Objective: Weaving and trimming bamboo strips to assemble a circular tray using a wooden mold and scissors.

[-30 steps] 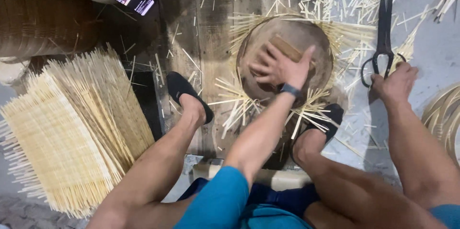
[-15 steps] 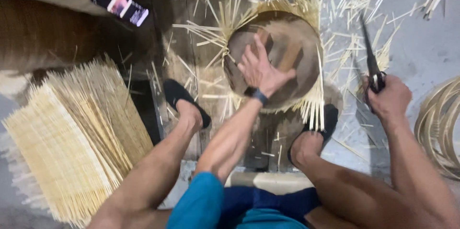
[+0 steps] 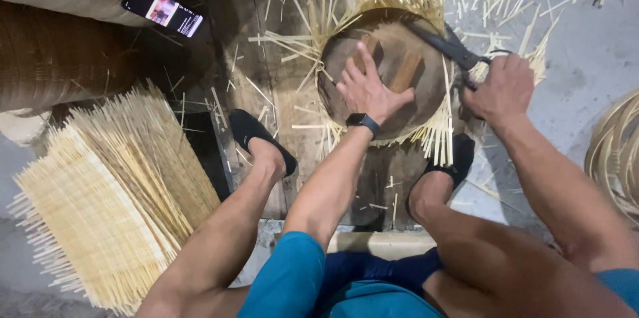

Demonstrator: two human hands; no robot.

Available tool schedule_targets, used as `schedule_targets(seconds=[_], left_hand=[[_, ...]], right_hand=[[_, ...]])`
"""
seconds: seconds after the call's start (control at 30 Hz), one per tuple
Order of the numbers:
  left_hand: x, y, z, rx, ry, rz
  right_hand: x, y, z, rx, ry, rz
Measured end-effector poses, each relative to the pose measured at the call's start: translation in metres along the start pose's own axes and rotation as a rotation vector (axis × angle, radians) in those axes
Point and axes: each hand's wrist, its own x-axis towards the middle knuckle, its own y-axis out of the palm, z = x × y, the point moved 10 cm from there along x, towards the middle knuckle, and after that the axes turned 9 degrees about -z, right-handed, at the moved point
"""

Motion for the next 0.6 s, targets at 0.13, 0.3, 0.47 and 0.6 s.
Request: schedule_targets(seconds=[0.13,0.3,0.47,0.6], left_hand=[[-0.002,0.003,0.003,0.021,0.007,0.057],[-0.003,0.002,0.001,0.025,0.026,0.085],[0.0,-0.005,0.007,0.04,0.011,0.085],[0.001,0.003,0.009,0.005,0.133,0.161]], right_hand=[[0.012,0.021,-0.017,0.008,0.154,0.525],[0.031,0.022,-0.037,-0.182,-0.094,0.279],[0.066,-0.021,0.035,-0.314,-0.345,-0.197],[0.042,0.07,-0.047,-0.163,-0.15,0.196]])
